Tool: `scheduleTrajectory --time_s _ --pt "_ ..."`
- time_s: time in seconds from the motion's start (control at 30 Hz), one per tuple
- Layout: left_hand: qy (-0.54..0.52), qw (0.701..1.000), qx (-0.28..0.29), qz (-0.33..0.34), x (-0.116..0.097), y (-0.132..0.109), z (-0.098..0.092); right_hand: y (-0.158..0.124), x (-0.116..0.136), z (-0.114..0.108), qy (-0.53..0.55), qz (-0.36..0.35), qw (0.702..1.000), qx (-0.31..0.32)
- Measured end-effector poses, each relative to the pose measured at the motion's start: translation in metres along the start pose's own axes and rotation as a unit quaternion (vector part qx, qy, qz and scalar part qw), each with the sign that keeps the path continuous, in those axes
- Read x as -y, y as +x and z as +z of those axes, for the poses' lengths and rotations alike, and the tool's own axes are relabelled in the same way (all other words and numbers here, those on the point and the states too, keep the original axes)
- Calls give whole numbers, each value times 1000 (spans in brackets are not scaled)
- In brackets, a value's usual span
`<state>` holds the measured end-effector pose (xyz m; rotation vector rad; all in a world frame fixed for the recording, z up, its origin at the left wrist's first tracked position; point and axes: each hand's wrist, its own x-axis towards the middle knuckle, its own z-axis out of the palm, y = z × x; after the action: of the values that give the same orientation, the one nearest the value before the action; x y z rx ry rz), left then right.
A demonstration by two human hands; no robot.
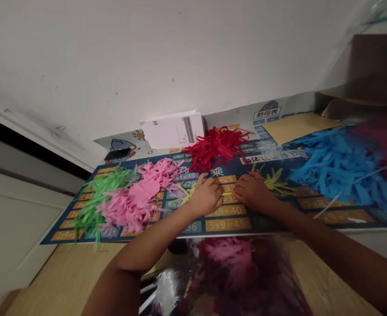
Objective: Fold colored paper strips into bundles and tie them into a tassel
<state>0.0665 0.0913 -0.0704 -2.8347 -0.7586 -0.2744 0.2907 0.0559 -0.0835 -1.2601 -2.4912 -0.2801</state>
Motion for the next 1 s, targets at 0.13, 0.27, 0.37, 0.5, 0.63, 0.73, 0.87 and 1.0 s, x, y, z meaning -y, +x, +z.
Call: scheduleTrajectory --time_s 0.13,0.27,0.37,0.5,0.63,0.73,0.87,1.0 --pt "2 1000 -16 -21 0 1 5 7 8 2 2 27 1000 -8" --pt "24 999 -38 -18 -4 -3 5 8 18 2 -14 2 1000 10" --pt "19 998 -51 -12 -5 -14 6 -6 12 2 1 -3 1000 10" --pt "-54 995 -60 -55 0 -31 12 -30 -11 8 48 29 998 -5" --pt "-189 971 -50 -140 5 -37 18 -39 -30 19 142 84 986 -11" --pt "-243 952 -42 -182 6 -34 19 -39 -35 24 220 121 968 -8" --pt "-271 936 -42 -219 2 -27 17 -37 -35 26 232 142 962 8" --pt "-232 940 -9 -250 0 -20 16 -32 -32 23 197 170 965 42"
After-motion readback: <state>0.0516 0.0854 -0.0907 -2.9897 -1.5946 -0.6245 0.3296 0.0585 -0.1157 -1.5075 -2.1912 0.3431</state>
